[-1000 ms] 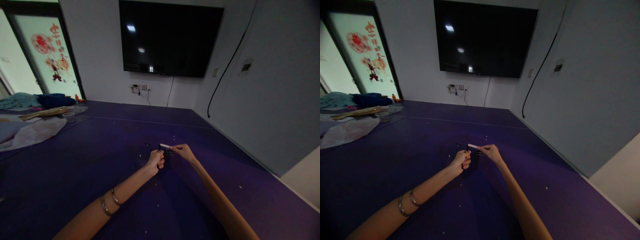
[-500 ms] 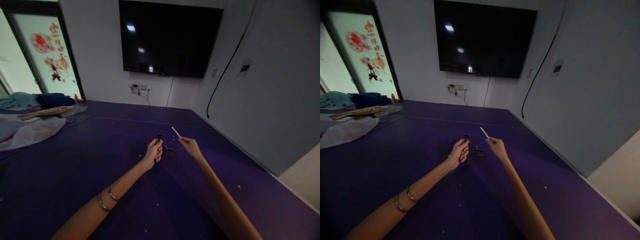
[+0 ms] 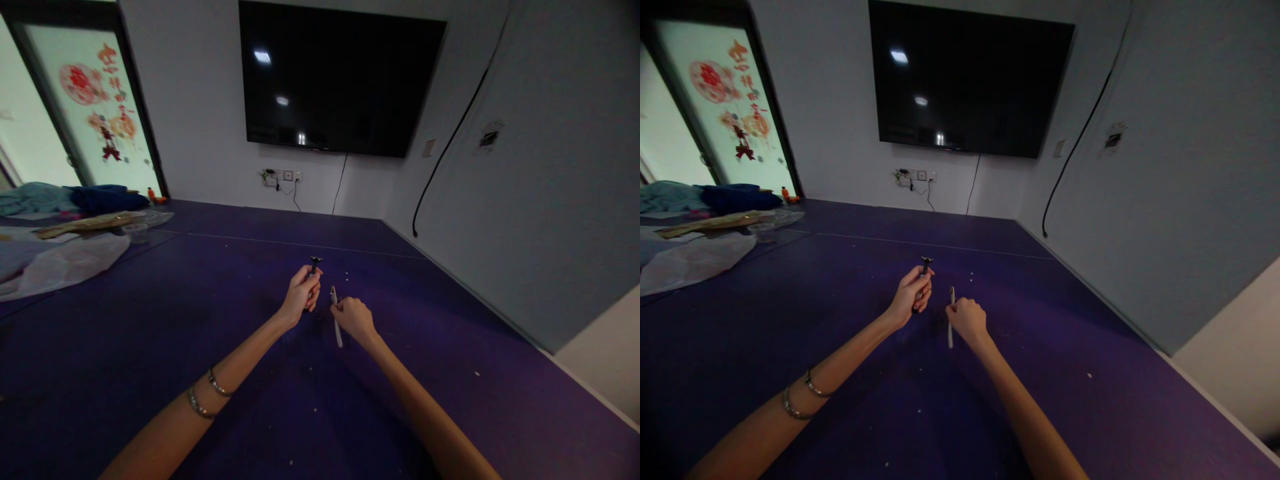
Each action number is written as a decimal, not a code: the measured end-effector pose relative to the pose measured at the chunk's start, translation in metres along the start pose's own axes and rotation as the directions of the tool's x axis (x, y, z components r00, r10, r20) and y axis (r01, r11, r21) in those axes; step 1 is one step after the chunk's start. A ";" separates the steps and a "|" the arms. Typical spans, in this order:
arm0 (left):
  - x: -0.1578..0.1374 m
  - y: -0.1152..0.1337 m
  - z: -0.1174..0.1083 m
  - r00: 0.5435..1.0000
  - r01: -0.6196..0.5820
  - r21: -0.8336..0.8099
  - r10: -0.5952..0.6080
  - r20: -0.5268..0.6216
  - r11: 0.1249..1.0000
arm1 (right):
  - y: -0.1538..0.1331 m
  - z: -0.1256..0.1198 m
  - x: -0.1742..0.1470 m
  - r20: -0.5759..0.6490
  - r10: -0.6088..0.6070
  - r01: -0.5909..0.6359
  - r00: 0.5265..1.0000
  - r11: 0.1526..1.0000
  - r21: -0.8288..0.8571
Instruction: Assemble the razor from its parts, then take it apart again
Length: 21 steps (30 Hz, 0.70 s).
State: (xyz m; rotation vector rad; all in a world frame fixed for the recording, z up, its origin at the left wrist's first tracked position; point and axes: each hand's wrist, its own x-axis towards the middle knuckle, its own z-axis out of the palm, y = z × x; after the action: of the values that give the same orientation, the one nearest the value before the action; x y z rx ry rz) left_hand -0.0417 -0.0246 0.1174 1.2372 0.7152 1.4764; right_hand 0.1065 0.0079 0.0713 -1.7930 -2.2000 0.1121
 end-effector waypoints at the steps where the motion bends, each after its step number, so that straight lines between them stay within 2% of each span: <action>1: 0.000 -0.002 0.000 1.000 -0.002 0.009 0.002 0.008 1.000 | -0.003 0.005 -0.002 0.020 -0.010 0.010 1.000 1.000 -0.012; 9: -0.001 -0.018 0.000 0.999 0.023 0.028 -0.024 0.022 0.999 | -0.009 0.025 -0.006 0.088 -0.020 0.023 0.996 0.999 -0.039; 21: -0.002 -0.027 -0.002 0.999 0.038 0.049 -0.038 0.006 0.998 | -0.012 0.027 -0.007 0.047 -0.011 0.014 0.999 0.998 -0.062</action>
State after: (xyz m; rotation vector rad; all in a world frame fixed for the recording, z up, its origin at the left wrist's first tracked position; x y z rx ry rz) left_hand -0.0351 -0.0185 0.0918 1.2587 0.7703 1.4301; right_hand 0.0887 0.0022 0.0471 -1.8268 -2.2701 0.0843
